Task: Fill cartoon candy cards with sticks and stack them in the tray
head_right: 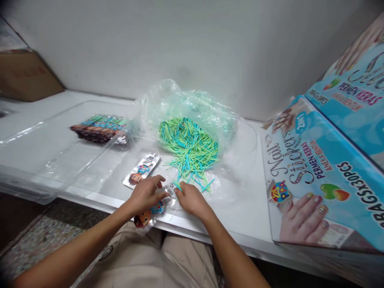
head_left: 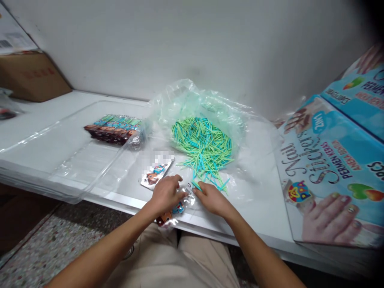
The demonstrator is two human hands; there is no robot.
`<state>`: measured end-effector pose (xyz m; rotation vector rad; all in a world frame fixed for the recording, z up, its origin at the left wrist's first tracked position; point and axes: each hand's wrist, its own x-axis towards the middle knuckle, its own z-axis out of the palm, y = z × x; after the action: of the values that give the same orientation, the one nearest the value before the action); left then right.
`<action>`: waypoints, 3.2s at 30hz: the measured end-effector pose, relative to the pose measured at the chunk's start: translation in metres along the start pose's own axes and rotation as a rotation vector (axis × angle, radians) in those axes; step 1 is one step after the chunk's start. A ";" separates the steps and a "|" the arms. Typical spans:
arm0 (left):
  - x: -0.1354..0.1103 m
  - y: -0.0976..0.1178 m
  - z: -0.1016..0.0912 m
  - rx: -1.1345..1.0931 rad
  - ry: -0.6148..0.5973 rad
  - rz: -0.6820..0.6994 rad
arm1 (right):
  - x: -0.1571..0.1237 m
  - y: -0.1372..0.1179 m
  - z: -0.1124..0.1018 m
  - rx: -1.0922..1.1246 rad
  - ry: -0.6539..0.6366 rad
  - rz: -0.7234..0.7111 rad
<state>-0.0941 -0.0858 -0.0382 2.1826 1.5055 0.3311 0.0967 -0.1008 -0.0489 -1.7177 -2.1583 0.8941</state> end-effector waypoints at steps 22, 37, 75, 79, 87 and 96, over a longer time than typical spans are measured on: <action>-0.004 0.019 -0.014 -0.932 -0.134 0.016 | -0.041 -0.026 -0.055 0.125 0.000 -0.285; -0.014 0.022 -0.026 -0.432 0.108 0.403 | -0.046 -0.033 -0.076 0.137 -0.263 -0.291; -0.014 0.017 -0.013 -0.342 0.239 0.468 | -0.042 -0.043 -0.090 0.034 -0.388 -0.281; -0.013 0.019 -0.017 -0.122 0.329 0.597 | -0.040 -0.045 -0.088 -0.049 -0.414 -0.251; -0.013 0.026 -0.006 0.040 0.337 0.638 | -0.039 -0.050 -0.079 -0.401 -0.255 -0.210; -0.015 0.046 -0.011 -0.658 0.104 0.252 | -0.029 -0.086 -0.059 -0.250 0.249 -0.442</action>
<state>-0.0674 -0.1106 -0.0044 1.8233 0.9689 0.8937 0.0685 -0.1202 0.0539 -1.2744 -2.4045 0.2912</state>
